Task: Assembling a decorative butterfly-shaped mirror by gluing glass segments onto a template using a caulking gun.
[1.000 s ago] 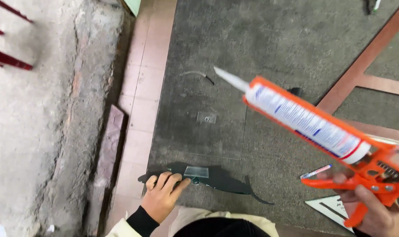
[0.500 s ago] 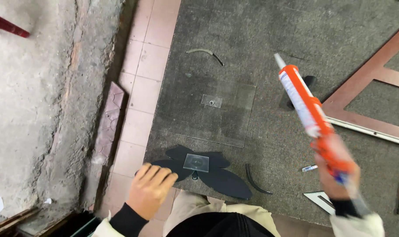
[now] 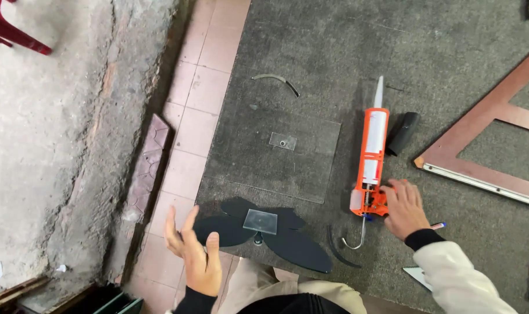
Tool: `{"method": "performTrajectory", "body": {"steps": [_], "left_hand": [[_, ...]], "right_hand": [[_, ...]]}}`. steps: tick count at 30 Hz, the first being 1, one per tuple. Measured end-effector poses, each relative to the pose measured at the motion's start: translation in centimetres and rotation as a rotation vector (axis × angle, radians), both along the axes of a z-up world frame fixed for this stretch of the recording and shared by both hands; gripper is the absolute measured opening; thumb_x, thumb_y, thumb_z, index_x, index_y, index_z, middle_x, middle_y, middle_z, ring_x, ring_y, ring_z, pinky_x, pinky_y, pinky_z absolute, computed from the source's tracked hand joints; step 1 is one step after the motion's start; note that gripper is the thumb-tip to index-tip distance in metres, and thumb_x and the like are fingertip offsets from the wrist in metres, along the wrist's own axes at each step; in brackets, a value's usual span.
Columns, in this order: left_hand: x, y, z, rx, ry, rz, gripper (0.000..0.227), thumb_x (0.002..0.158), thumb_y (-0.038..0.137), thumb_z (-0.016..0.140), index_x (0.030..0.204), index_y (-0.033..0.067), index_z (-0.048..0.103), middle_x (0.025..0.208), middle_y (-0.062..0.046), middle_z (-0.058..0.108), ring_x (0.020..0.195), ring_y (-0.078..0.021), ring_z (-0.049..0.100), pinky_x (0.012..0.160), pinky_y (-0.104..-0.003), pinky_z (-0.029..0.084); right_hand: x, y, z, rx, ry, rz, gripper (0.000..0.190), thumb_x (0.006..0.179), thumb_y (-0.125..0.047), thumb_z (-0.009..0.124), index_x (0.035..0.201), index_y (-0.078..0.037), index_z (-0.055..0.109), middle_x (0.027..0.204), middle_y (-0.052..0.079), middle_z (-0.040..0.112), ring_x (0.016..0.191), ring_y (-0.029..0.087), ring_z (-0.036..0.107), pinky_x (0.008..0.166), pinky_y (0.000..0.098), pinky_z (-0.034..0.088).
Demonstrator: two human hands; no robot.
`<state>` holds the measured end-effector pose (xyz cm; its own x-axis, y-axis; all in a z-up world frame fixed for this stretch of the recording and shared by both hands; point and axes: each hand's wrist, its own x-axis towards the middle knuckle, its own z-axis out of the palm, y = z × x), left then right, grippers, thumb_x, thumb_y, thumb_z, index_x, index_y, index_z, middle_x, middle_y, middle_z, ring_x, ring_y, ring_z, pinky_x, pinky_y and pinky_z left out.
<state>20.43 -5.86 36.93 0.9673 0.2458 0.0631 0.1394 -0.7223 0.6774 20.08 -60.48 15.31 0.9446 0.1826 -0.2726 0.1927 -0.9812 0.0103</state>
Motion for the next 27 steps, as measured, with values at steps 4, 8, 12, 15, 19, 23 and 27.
{"method": "performTrajectory", "body": {"steps": [4, 8, 12, 15, 19, 23, 27], "left_hand": [[-0.5, -1.5, 0.8, -0.186, 0.039, 0.133, 0.062, 0.11, 0.04, 0.05, 0.162, 0.0093, 0.037, 0.181, -0.023, 0.016, 0.174, -0.0318, 0.003, 0.13, -0.062, 0.009], [-0.3, -1.7, 1.2, -0.227, -0.033, 0.127, 0.064, 0.107, 0.032, 0.056, 0.161, 0.0048, 0.034, 0.18, -0.029, 0.015, 0.174, -0.0369, 0.004, 0.135, -0.064, 0.008], [0.0, -1.3, 1.3, -0.2, 0.073, 0.076, 0.063, 0.101, 0.032, 0.063, 0.157, 0.0089, 0.046, 0.18, -0.019, 0.012, 0.168, -0.0394, 0.016, 0.13, -0.065, 0.02], [0.5, 0.0, 1.7, -0.192, 0.088, -0.082, 0.063, 0.095, 0.035, 0.072, 0.149, 0.0071, 0.057, 0.17, -0.025, 0.026, 0.166, -0.0392, 0.028, 0.131, -0.058, 0.028], [-0.3, 1.1, 0.5, -0.018, 0.162, -0.101, 0.06, 0.094, 0.063, 0.068, 0.141, 0.0255, 0.069, 0.168, -0.01, 0.039, 0.16, -0.0297, 0.043, 0.119, -0.059, 0.026], [0.8, 1.7, 1.1, 0.203, 0.006, -0.218, 0.043, 0.095, 0.07, 0.059, 0.101, 0.032, 0.077, 0.136, 0.001, 0.061, 0.138, -0.0278, 0.053, 0.11, -0.05, 0.026], [2.6, 3.0, 3.4, 0.353, -0.165, -0.501, 0.042, 0.109, 0.056, 0.055, 0.086, 0.0253, 0.071, 0.098, 0.008, 0.069, 0.109, -0.0226, 0.065, 0.102, -0.045, 0.022]], "right_hand": [[6.8, 7.3, 9.1, 0.18, -0.205, -0.08, 0.075, 0.074, -0.008, 0.068, 0.148, -0.009, 0.06, 0.156, 0.016, 0.054, 0.144, 0.04, 0.05, 0.124, 0.0567, 0.042], [16.4, 16.6, 6.3, 0.516, -0.088, -0.154, 0.051, 0.103, -0.032, 0.069, 0.151, -0.015, 0.066, 0.145, 0.015, 0.069, 0.138, 0.037, 0.059, 0.12, 0.0505, 0.042], [21.9, 24.3, 0.6, 0.373, -0.096, -0.001, 0.064, 0.1, -0.046, 0.078, 0.151, -0.01, 0.064, 0.139, 0.009, 0.058, 0.12, 0.037, 0.058, 0.095, 0.053, 0.06], [22.7, 26.1, 0.3, 0.333, -0.043, 0.013, 0.051, 0.098, -0.029, 0.084, 0.143, -0.014, 0.067, 0.131, 0.009, 0.064, 0.12, 0.035, 0.057, 0.076, 0.051, 0.065], [23.3, 26.2, 1.4, 0.422, 0.063, -0.117, 0.042, 0.093, -0.023, 0.088, 0.129, -0.016, 0.067, 0.126, 0.012, 0.065, 0.118, 0.038, 0.057, 0.092, 0.0529, 0.057], [22.6, 25.7, 3.4, 0.526, 0.187, -0.147, 0.013, 0.099, -0.03, 0.082, 0.095, -0.021, 0.074, 0.1, 0.002, 0.068, 0.082, 0.022, 0.066, 0.082, 0.0449, 0.055], [16.1, 26.4, 12.7, 0.832, 0.138, 0.122, 0.018, 0.106, -0.028, 0.073, 0.092, -0.016, 0.074, 0.093, 0.002, 0.073, 0.081, 0.022, 0.07, 0.075, 0.0401, 0.051]]}}
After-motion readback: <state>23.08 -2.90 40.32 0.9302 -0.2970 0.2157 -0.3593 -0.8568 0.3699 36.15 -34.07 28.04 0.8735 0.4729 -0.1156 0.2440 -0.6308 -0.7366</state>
